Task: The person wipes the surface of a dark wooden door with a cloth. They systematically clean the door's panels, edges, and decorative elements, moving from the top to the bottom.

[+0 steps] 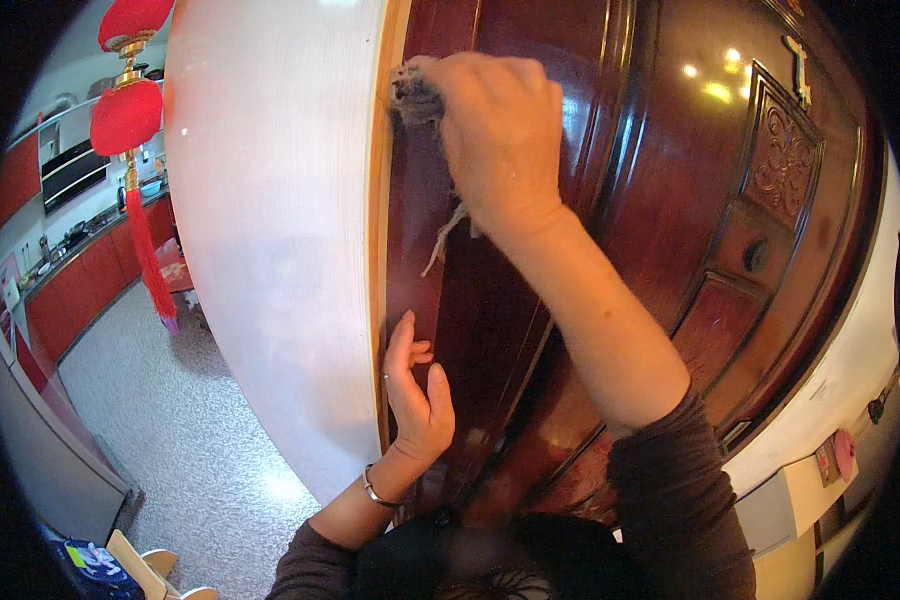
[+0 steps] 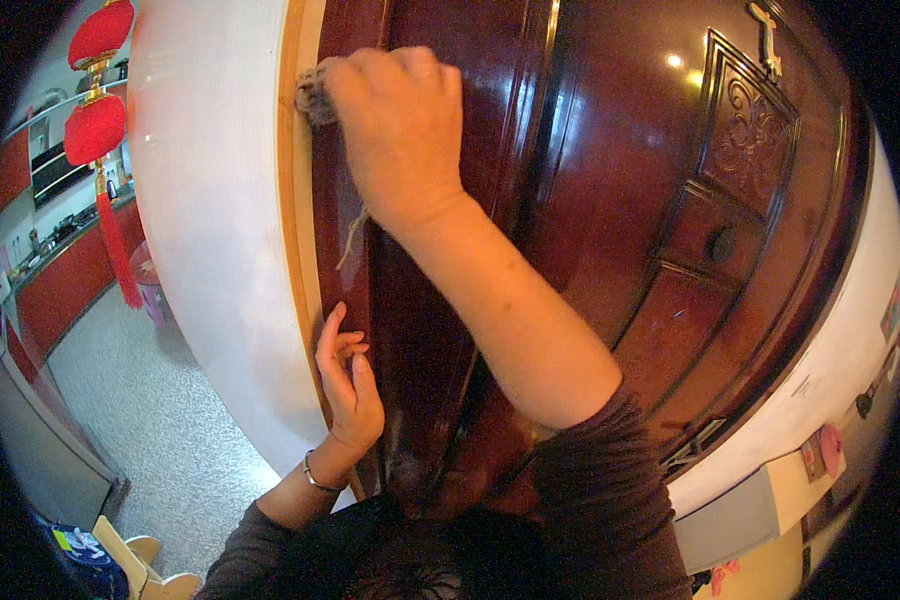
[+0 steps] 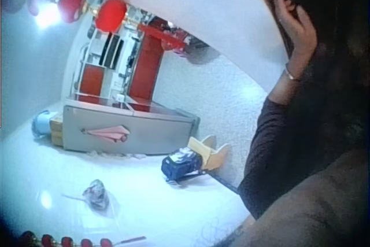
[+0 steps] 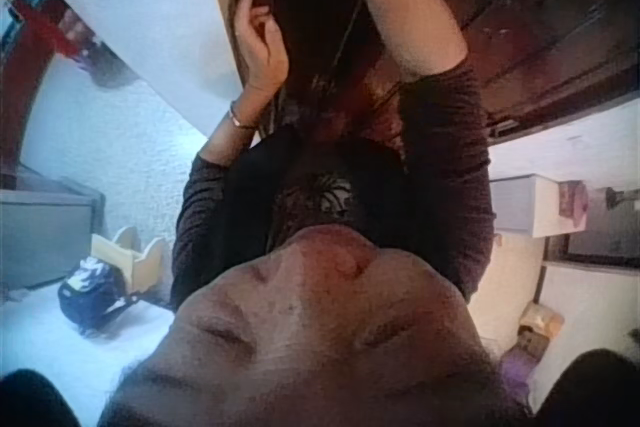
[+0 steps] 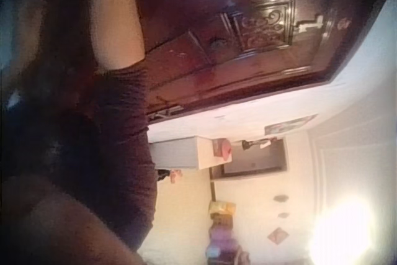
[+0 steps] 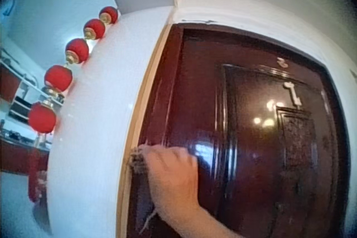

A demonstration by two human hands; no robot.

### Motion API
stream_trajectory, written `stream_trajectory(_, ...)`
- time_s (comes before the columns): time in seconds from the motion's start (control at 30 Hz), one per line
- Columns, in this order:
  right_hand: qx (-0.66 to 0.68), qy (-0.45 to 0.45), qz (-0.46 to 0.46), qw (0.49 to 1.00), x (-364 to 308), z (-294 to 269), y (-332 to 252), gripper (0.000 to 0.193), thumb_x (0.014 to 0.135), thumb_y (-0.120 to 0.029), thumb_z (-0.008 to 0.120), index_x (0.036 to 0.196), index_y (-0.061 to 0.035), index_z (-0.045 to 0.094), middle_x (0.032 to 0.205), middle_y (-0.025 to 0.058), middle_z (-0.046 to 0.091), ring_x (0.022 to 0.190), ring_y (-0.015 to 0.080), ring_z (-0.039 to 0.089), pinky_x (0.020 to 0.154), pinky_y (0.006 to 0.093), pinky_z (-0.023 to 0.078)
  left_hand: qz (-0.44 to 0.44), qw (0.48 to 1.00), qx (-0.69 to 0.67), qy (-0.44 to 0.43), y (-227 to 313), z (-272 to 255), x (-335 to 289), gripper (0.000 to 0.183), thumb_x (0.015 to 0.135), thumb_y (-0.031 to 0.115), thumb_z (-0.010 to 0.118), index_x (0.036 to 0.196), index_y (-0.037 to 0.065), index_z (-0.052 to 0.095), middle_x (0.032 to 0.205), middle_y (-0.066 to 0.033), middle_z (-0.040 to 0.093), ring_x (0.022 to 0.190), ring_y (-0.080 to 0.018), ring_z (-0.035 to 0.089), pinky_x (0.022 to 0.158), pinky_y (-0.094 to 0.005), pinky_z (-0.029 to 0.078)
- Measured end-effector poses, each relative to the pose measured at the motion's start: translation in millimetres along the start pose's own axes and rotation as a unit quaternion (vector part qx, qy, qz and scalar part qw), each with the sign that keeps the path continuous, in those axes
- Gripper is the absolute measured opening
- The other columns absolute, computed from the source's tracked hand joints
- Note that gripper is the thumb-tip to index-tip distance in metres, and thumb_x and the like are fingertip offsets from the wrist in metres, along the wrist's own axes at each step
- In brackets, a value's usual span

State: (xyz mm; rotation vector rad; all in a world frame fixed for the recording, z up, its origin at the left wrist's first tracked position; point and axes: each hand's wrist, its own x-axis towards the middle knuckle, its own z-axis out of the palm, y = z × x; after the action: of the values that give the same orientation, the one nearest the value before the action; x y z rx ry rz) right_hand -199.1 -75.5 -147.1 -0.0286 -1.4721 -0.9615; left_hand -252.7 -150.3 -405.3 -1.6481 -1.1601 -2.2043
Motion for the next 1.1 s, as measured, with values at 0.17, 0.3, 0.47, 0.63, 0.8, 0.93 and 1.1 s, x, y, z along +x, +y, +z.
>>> stream_trajectory(0.17, 0.112, -0.187, 0.001, 0.976, -79, -34, -74, 0.019, 0.079, -0.021, 0.057, 0.094, -0.0105, 0.059, 0.101, 0.0065, 0.060, 0.093, 0.0247, 0.053, 0.076, 0.0402, 0.041, 0.048, 0.998, -0.001, 0.049, -5, -10, -9, 0.052, 0.096, 0.014, 0.047, 0.141, -0.009, 0.032, 0.134, -0.0248, 0.044, 0.097, -0.0268, 0.051, 0.085, -0.0370, 0.044)
stream_trajectory(0.3, 0.230, -0.308, 0.090, 0.919, -180, -70, -123, 0.029, 0.081, -0.026, 0.059, 0.105, -0.0108, 0.064, 0.118, 0.0055, 0.063, 0.103, 0.0219, 0.057, 0.081, 0.0379, 0.041, 0.055, 0.994, 0.040, 0.083, -11, -11, -28, 0.050, 0.095, 0.014, 0.050, 0.137, -0.009, 0.037, 0.117, -0.0216, 0.050, 0.089, -0.0265, 0.048, 0.081, -0.0374, 0.042)
stream_trajectory(0.47, 0.200, -0.315, 0.014, 0.928, -196, -95, -96, 0.024, 0.081, -0.020, 0.057, 0.102, -0.0112, 0.065, 0.112, 0.0048, 0.064, 0.099, 0.0217, 0.058, 0.078, 0.0380, 0.043, 0.115, 0.990, 0.080, 0.033, -1, -22, -18, 0.048, 0.093, 0.011, 0.053, 0.136, -0.006, 0.040, 0.114, -0.0227, 0.052, 0.095, -0.0305, 0.050, 0.083, -0.0405, 0.043)
stream_trajectory(0.63, 0.003, -0.177, -0.018, 0.984, -104, -69, -3, 0.025, 0.075, -0.010, 0.063, 0.100, -0.0116, 0.065, 0.106, 0.0053, 0.066, 0.089, 0.0244, 0.057, 0.074, 0.0390, 0.042, 0.118, 0.979, 0.163, -0.022, 18, -15, 10, 0.045, 0.087, 0.004, 0.061, 0.130, -0.003, 0.050, 0.122, -0.0220, 0.049, 0.108, -0.0359, 0.050, 0.094, -0.0420, 0.044)
stream_trajectory(0.8, -0.049, -0.071, 0.040, 0.995, -16, -51, 49, 0.027, 0.076, -0.001, 0.059, 0.101, -0.0110, 0.064, 0.096, 0.0064, 0.064, 0.089, 0.0280, 0.057, 0.077, 0.0408, 0.042, 0.139, 0.983, 0.122, -0.018, 22, 5, 19, 0.043, 0.089, 0.005, 0.058, 0.130, -0.004, 0.049, 0.127, -0.0237, 0.049, 0.114, -0.0376, 0.049, 0.100, -0.0442, 0.041)
stream_trajectory(0.93, -0.017, -0.149, 0.008, 0.989, -81, -63, 13, 0.020, 0.077, -0.014, 0.061, 0.097, -0.0134, 0.063, 0.098, 0.0068, 0.064, 0.084, 0.0270, 0.056, 0.074, 0.0420, 0.041, 0.149, 0.986, 0.076, 0.011, 14, 14, 27, 0.044, 0.093, 0.008, 0.053, 0.132, -0.006, 0.042, 0.131, -0.0256, 0.049, 0.121, -0.0390, 0.047, 0.104, -0.0468, 0.037)
stream_trajectory(1.1, 0.105, -0.347, 0.006, 0.932, -251, -142, -84, 0.021, 0.078, -0.020, 0.057, 0.098, -0.0180, 0.064, 0.102, 0.0018, 0.061, 0.089, 0.0198, 0.054, 0.074, 0.0394, 0.041, 0.149, 0.986, 0.078, -0.005, 5, 20, 20, 0.041, 0.096, 0.012, 0.050, 0.132, -0.006, 0.043, 0.133, -0.0247, 0.049, 0.120, -0.0381, 0.048, 0.103, -0.0467, 0.038)
